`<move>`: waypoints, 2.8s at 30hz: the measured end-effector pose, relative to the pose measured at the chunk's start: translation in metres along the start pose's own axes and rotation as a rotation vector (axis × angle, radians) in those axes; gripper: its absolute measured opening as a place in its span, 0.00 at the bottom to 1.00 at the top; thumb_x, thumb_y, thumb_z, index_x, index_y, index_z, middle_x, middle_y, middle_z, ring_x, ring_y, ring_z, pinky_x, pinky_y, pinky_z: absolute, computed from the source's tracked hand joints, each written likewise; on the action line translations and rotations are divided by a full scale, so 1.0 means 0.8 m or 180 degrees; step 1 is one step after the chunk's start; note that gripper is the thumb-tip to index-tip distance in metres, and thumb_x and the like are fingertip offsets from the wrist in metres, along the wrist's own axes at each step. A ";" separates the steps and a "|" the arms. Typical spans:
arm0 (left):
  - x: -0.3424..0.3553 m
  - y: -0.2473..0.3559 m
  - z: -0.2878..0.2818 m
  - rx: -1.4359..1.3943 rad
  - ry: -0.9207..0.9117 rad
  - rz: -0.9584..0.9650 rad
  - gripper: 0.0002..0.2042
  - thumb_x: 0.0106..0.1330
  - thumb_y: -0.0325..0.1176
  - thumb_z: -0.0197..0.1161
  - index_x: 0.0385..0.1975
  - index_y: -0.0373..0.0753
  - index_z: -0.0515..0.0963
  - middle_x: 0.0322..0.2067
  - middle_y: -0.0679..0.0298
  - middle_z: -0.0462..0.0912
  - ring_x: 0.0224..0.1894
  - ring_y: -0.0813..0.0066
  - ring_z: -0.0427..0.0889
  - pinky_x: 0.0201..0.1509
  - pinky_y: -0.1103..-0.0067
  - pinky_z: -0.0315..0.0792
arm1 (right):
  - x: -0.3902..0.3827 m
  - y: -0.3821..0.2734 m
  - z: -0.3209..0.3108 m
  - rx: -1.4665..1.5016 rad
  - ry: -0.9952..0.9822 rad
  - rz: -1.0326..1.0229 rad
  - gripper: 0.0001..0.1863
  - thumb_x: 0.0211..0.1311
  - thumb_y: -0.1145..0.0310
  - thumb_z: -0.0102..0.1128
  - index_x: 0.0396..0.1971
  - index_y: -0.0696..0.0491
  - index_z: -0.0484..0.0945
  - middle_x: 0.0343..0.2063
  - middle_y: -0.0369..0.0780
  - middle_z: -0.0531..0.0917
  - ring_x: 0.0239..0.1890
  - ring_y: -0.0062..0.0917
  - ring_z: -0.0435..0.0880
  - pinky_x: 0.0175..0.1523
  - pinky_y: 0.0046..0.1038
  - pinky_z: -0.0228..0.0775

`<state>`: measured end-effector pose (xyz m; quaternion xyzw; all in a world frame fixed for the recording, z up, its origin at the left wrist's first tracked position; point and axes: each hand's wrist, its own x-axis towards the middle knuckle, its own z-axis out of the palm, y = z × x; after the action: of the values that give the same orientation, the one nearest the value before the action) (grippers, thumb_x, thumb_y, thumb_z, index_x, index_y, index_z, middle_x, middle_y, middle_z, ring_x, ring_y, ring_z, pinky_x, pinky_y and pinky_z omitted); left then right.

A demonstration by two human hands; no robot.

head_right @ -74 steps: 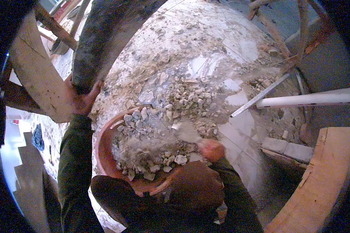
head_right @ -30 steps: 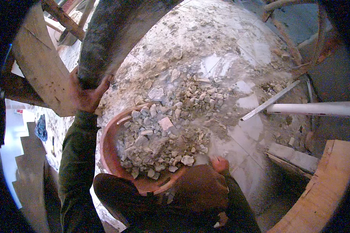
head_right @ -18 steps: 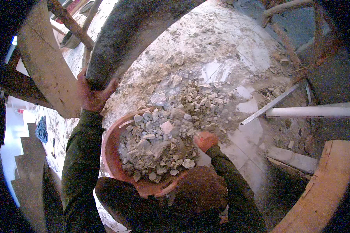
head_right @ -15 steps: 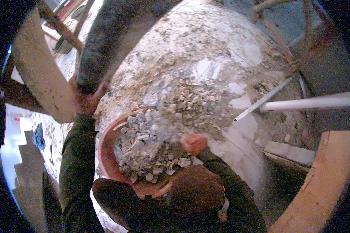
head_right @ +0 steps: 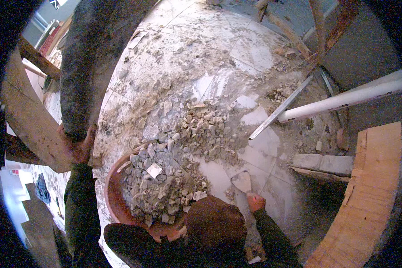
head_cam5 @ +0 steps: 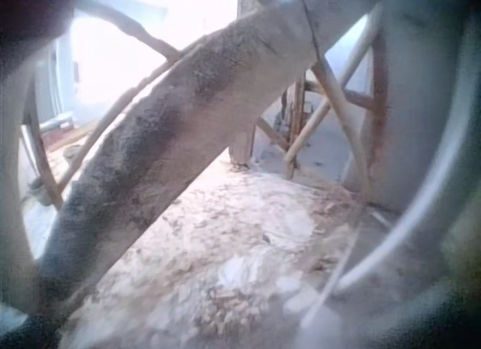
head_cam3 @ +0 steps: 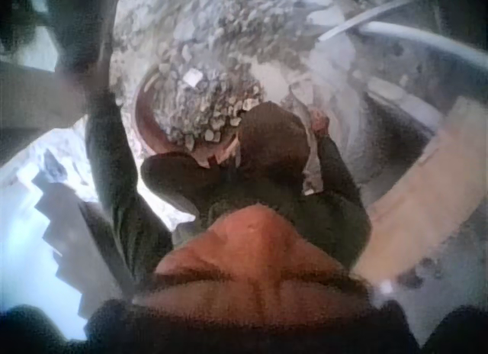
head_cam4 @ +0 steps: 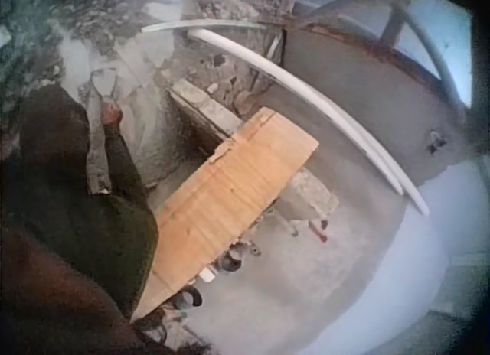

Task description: The person scrapes debris and loose material from a tiled floor using a trowel, collecting the waste into a red plastic basin by hand.

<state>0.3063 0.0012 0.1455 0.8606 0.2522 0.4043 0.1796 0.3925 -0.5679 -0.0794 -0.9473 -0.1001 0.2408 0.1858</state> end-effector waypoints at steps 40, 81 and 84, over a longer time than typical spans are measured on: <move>0.002 -0.006 0.003 0.0355 0.0167 0.0179 0.34 0.39 0.39 0.74 0.45 0.32 0.64 0.37 0.56 0.72 0.38 0.68 0.73 0.43 0.75 0.69 | 0.192 -0.137 0.076 0.0102 0.0041 -0.0654 0.22 0.50 0.49 0.54 0.26 0.57 0.76 0.25 0.52 0.76 0.32 0.47 0.75 0.35 0.41 0.66; 0.015 0.022 -0.013 0.0964 0.0278 0.0700 0.36 0.33 0.47 0.74 0.41 0.35 0.66 0.31 0.55 0.73 0.33 0.60 0.76 0.37 0.72 0.71 | 0.159 -0.371 0.047 -0.0355 0.0462 -0.2585 0.13 0.53 0.58 0.53 0.27 0.53 0.73 0.23 0.44 0.77 0.28 0.39 0.77 0.31 0.39 0.70; 0.015 0.022 -0.011 0.0791 0.0323 0.0541 0.33 0.33 0.48 0.74 0.40 0.38 0.69 0.30 0.58 0.73 0.33 0.62 0.74 0.35 0.71 0.70 | 0.168 -0.347 0.101 -0.0116 0.0511 -0.2916 0.12 0.53 0.60 0.53 0.29 0.54 0.72 0.24 0.45 0.76 0.25 0.40 0.77 0.28 0.39 0.70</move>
<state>0.3113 -0.0051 0.1671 0.8729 0.2353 0.4267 0.0239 0.4407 -0.2528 -0.0903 -0.8243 -0.4978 0.0581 0.2635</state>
